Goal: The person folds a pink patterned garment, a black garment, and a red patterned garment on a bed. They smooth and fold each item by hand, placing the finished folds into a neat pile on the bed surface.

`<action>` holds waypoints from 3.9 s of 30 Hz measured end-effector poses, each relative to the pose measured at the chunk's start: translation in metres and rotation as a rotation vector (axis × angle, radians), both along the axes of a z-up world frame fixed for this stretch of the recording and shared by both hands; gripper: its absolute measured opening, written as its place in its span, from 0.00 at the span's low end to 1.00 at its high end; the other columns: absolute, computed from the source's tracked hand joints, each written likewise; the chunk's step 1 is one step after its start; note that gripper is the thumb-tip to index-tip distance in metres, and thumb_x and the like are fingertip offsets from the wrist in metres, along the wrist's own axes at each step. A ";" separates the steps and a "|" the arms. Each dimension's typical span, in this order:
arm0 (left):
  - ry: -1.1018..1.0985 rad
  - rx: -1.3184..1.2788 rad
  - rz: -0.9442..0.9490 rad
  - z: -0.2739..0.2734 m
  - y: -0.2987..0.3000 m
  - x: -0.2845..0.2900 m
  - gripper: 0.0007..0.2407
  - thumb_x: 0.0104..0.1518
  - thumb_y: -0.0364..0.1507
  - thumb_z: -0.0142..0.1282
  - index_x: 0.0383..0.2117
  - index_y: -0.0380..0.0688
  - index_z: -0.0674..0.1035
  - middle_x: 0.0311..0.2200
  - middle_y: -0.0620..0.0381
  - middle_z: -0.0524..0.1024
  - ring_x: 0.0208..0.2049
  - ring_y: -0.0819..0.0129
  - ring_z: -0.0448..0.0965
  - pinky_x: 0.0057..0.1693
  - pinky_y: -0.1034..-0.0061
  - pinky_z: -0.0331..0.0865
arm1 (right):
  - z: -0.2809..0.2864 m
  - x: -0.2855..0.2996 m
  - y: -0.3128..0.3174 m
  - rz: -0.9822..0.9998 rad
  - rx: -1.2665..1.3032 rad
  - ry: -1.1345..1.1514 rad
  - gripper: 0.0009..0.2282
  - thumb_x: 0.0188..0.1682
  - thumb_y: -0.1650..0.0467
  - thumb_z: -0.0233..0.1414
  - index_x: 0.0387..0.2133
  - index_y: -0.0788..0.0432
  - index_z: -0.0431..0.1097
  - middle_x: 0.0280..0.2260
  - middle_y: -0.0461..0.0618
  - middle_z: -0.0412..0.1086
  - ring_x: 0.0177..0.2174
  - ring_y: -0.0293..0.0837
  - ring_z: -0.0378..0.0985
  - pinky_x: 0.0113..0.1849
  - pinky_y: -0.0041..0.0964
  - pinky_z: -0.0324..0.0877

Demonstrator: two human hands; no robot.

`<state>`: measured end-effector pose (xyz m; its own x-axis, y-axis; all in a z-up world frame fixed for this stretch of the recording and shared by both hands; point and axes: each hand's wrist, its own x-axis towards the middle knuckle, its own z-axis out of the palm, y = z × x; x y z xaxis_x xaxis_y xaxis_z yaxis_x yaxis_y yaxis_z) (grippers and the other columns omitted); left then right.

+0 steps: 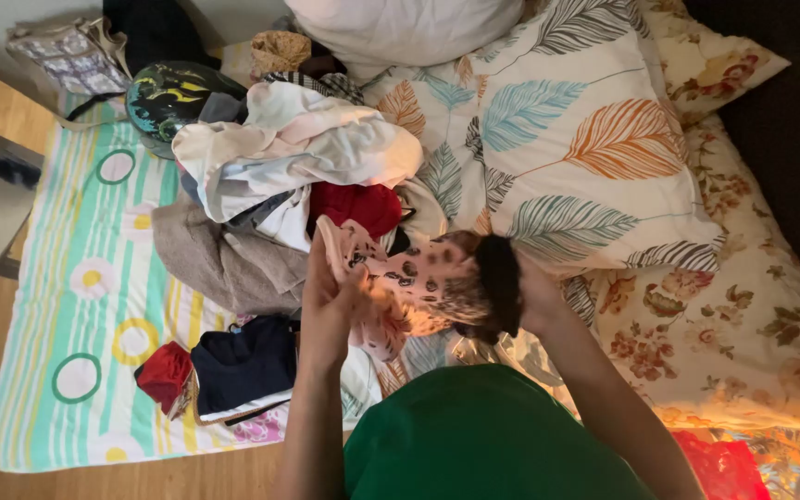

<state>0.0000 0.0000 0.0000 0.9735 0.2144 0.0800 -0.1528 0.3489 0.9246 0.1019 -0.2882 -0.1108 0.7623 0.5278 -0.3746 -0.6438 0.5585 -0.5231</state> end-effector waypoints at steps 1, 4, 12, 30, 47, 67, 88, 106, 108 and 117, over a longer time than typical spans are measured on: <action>0.001 0.000 0.001 -0.005 0.004 -0.001 0.33 0.63 0.16 0.49 0.75 0.43 0.50 0.67 0.47 0.65 0.43 0.74 0.73 0.50 0.71 0.65 | -0.010 0.001 -0.006 0.001 0.000 0.001 0.18 0.64 0.60 0.38 0.53 0.60 0.67 0.44 0.52 0.75 0.43 0.47 0.77 0.49 0.48 0.71; 0.003 -0.001 -0.008 -0.030 0.015 0.001 0.35 0.61 0.15 0.46 0.76 0.46 0.47 0.64 0.45 0.68 0.23 0.77 0.70 0.50 0.74 0.67 | -0.007 0.000 -0.016 0.273 0.566 -0.142 0.39 0.68 0.48 0.40 0.64 0.81 0.63 0.46 0.66 0.72 0.45 0.59 0.75 0.48 0.53 0.69; 0.256 -0.189 0.054 -0.033 0.004 0.012 0.35 0.60 0.19 0.53 0.72 0.44 0.47 0.50 0.49 0.77 0.43 0.68 0.82 0.47 0.73 0.76 | 0.012 -0.002 -0.011 0.130 -0.195 -0.142 0.25 0.46 0.64 0.58 0.58 0.59 0.65 0.50 0.56 0.71 0.49 0.53 0.75 0.51 0.49 0.71; 0.712 0.788 -0.229 -0.161 0.004 0.015 0.24 0.62 0.45 0.48 0.50 0.31 0.76 0.42 0.39 0.82 0.44 0.53 0.83 0.51 0.67 0.73 | 0.053 -0.007 -0.018 0.032 0.222 -0.406 0.17 0.60 0.70 0.50 0.61 0.61 0.63 0.22 0.40 0.61 0.22 0.33 0.66 0.25 0.30 0.64; 0.204 -0.113 0.165 -0.096 0.029 0.007 0.07 0.69 0.30 0.53 0.35 0.42 0.80 0.24 0.66 0.71 0.25 0.81 0.68 0.33 0.83 0.63 | 0.041 0.014 -0.039 0.079 -0.720 -0.549 0.15 0.54 0.69 0.55 0.51 0.64 0.75 0.38 0.47 0.76 0.36 0.38 0.75 0.41 0.35 0.71; 0.029 0.640 0.498 -0.004 0.016 0.005 0.05 0.74 0.27 0.46 0.40 0.38 0.70 0.25 0.65 0.65 0.25 0.83 0.62 0.32 0.82 0.60 | 0.120 -0.014 -0.011 -0.536 -0.585 -0.624 0.10 0.53 0.76 0.54 0.45 0.61 0.62 0.38 0.49 0.77 0.38 0.41 0.81 0.42 0.37 0.78; -0.066 0.522 0.231 0.037 0.019 -0.019 0.19 0.59 0.16 0.54 0.59 0.38 0.75 0.32 0.67 0.63 0.31 0.83 0.61 0.41 0.87 0.59 | 0.090 0.003 -0.030 -0.210 -0.464 -0.692 0.12 0.50 0.79 0.47 0.45 0.68 0.72 0.42 0.51 0.74 0.44 0.43 0.77 0.50 0.39 0.74; -0.121 1.141 0.433 0.043 0.027 -0.004 0.06 0.56 0.22 0.63 0.37 0.39 0.82 0.33 0.49 0.71 0.31 0.59 0.75 0.38 0.69 0.70 | 0.154 0.000 -0.042 0.022 -0.959 -1.439 0.10 0.39 0.74 0.65 0.25 0.62 0.69 0.51 0.54 0.72 0.49 0.47 0.75 0.48 0.42 0.70; -0.325 1.202 0.509 0.049 0.024 0.005 0.06 0.53 0.19 0.60 0.36 0.37 0.78 0.36 0.44 0.71 0.35 0.52 0.74 0.41 0.66 0.70 | 0.151 -0.005 -0.043 -0.020 -0.237 -0.870 0.05 0.50 0.76 0.57 0.32 0.58 0.67 0.49 0.56 0.74 0.51 0.49 0.79 0.51 0.45 0.77; 0.022 0.769 0.345 0.010 0.029 0.006 0.03 0.66 0.21 0.51 0.42 0.39 0.75 0.20 0.56 0.63 0.22 0.72 0.62 0.31 0.74 0.57 | 0.168 -0.007 -0.043 -0.014 -0.949 -1.064 0.17 0.42 0.79 0.60 0.42 0.58 0.63 0.35 0.45 0.70 0.34 0.34 0.71 0.35 0.28 0.67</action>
<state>0.0057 0.0290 0.0102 0.8665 0.3936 0.3069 -0.1144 -0.4419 0.8897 0.0947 -0.3310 0.0570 0.9031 0.3952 0.1682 0.2888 -0.2688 -0.9189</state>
